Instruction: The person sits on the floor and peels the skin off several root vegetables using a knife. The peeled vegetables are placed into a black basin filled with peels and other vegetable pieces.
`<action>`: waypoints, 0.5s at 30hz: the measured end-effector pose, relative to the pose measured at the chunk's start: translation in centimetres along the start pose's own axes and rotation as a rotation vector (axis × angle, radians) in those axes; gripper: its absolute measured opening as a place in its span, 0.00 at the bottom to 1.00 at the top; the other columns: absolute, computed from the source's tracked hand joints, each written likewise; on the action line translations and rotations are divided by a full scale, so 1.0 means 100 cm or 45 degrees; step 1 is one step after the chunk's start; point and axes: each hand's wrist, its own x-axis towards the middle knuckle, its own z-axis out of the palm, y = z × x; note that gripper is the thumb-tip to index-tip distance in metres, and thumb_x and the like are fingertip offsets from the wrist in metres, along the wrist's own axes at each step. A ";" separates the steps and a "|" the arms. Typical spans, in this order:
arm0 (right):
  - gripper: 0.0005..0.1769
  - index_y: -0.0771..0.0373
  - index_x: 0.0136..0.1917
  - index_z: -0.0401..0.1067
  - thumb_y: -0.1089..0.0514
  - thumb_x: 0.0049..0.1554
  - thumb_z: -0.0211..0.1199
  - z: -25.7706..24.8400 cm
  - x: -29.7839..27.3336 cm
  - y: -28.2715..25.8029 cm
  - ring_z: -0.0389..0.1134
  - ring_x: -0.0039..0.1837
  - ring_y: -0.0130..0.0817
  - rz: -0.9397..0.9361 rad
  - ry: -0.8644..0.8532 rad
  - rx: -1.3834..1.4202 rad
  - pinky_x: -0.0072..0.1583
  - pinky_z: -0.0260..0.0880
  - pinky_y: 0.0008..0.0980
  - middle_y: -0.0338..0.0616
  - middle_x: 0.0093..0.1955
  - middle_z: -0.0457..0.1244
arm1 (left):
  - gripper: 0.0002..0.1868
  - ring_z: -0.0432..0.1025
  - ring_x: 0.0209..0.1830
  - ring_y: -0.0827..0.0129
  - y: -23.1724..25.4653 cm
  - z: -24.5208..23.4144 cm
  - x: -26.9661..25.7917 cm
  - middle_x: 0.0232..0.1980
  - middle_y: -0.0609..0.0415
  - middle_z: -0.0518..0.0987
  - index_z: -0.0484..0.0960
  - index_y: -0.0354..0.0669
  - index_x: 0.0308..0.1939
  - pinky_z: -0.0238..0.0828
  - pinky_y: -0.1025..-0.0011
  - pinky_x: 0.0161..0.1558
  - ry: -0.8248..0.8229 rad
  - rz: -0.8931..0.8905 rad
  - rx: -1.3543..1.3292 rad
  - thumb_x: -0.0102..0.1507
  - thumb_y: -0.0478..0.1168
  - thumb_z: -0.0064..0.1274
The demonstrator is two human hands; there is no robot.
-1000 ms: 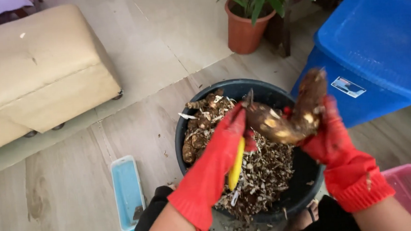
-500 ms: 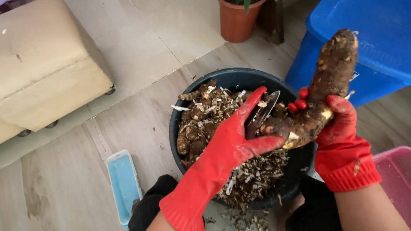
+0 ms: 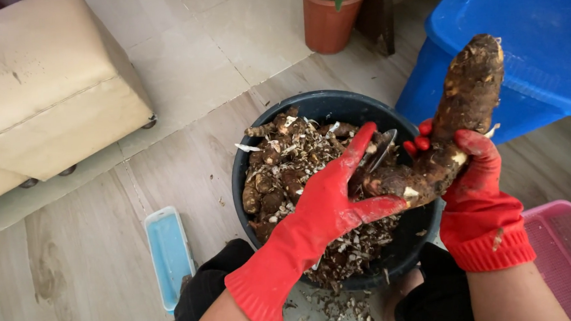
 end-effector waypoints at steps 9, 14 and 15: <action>0.25 0.74 0.53 0.72 0.55 0.45 0.65 -0.010 0.005 0.003 0.69 0.44 0.40 -0.001 0.086 -0.071 0.57 0.76 0.44 0.53 0.46 0.68 | 0.51 0.68 0.34 0.74 -0.026 0.002 0.004 0.63 0.59 0.79 0.49 0.66 0.80 0.67 0.75 0.46 0.102 0.031 0.337 0.58 0.61 0.58; 0.24 0.74 0.52 0.72 0.56 0.45 0.64 -0.001 -0.001 0.007 0.69 0.43 0.41 -0.078 0.189 -0.040 0.57 0.78 0.45 0.52 0.45 0.68 | 0.42 0.74 0.56 0.72 -0.041 0.011 0.001 0.49 0.57 0.81 0.54 0.62 0.80 0.70 0.73 0.59 0.206 0.156 0.249 0.64 0.55 0.55; 0.24 0.74 0.52 0.72 0.56 0.45 0.63 0.001 -0.001 0.008 0.69 0.43 0.41 -0.095 0.212 -0.046 0.56 0.78 0.45 0.52 0.44 0.68 | 0.41 0.70 0.63 0.79 -0.037 0.012 0.000 0.54 0.59 0.81 0.55 0.61 0.80 0.69 0.77 0.64 0.234 0.146 0.160 0.65 0.47 0.58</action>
